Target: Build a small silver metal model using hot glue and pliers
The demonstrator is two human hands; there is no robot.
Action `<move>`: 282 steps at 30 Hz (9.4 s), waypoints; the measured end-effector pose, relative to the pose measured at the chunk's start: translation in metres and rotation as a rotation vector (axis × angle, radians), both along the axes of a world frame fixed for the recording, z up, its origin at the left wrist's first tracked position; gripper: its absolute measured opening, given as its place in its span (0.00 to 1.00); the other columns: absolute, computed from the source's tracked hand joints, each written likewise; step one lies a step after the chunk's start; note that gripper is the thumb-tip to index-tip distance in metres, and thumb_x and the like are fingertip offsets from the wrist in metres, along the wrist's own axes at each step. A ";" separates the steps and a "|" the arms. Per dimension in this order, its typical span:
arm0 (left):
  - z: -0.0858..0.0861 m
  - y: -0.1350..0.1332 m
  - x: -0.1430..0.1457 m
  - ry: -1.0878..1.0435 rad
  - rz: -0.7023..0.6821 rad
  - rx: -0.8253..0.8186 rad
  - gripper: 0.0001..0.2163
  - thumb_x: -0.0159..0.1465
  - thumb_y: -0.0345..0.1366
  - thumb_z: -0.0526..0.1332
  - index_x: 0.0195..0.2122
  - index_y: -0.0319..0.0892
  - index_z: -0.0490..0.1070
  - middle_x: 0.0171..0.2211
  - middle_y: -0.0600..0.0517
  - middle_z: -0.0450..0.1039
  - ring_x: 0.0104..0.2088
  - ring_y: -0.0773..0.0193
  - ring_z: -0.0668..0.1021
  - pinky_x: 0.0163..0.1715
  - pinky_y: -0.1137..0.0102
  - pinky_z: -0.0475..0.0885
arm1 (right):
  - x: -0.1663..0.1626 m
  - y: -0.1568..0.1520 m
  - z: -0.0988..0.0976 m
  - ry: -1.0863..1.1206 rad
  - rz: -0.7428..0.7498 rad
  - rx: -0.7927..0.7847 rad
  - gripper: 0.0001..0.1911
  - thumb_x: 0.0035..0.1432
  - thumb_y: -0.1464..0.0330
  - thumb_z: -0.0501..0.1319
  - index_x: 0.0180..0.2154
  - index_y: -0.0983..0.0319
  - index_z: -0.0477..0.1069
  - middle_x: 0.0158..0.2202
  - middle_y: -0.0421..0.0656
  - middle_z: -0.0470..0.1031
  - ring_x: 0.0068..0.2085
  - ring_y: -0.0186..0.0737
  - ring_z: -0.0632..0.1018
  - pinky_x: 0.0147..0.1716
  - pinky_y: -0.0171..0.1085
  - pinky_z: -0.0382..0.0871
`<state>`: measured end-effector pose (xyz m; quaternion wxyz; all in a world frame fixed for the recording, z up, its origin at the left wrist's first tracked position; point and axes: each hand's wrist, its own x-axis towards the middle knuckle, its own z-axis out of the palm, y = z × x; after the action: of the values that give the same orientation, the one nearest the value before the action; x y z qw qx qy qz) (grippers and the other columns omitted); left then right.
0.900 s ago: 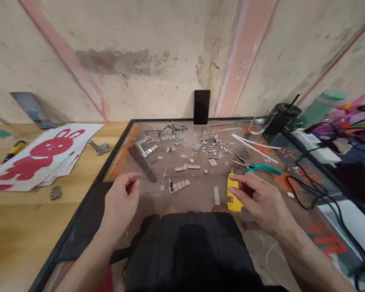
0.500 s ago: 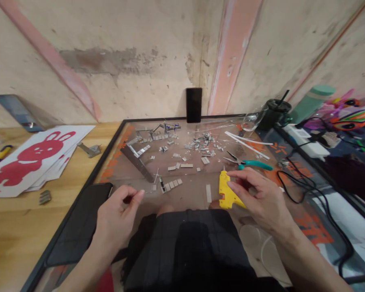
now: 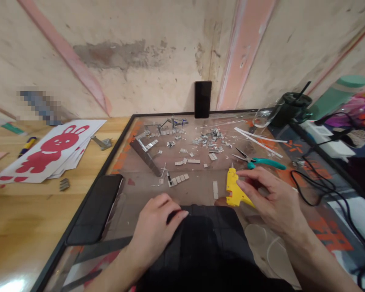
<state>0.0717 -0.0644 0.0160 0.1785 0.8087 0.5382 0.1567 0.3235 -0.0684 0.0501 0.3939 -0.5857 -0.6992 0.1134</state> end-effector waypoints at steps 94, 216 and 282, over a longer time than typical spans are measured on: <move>-0.027 0.026 0.038 -0.639 0.156 -0.523 0.11 0.54 0.44 0.56 0.24 0.41 0.66 0.20 0.56 0.63 0.21 0.66 0.65 0.23 0.73 0.62 | 0.060 0.188 -0.007 -0.709 -0.221 -0.550 0.14 0.60 0.67 0.56 0.48 0.63 0.65 0.47 0.46 0.69 0.42 0.42 0.74 0.39 0.45 0.70; 0.017 0.060 0.092 -1.746 0.518 -1.071 0.09 0.60 0.20 0.52 0.29 0.33 0.71 0.31 0.46 0.77 0.38 0.60 0.79 0.40 0.71 0.74 | -0.006 0.144 0.013 0.125 0.860 -0.763 0.07 0.49 0.75 0.60 0.31 0.65 0.77 0.28 0.39 0.74 0.31 0.31 0.74 0.34 0.31 0.67; 0.014 0.051 0.085 -1.447 0.484 -0.702 0.07 0.50 0.25 0.64 0.31 0.37 0.71 0.25 0.52 0.76 0.27 0.68 0.77 0.30 0.74 0.71 | -0.005 0.122 0.015 0.146 0.762 -0.792 0.07 0.49 0.71 0.62 0.34 0.64 0.71 0.29 0.39 0.72 0.31 0.33 0.72 0.32 0.34 0.67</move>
<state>0.1565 -0.0135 0.0299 0.6823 0.2684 0.4671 0.4942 0.3182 0.0537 0.0654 0.1224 -0.3854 -0.7364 0.5424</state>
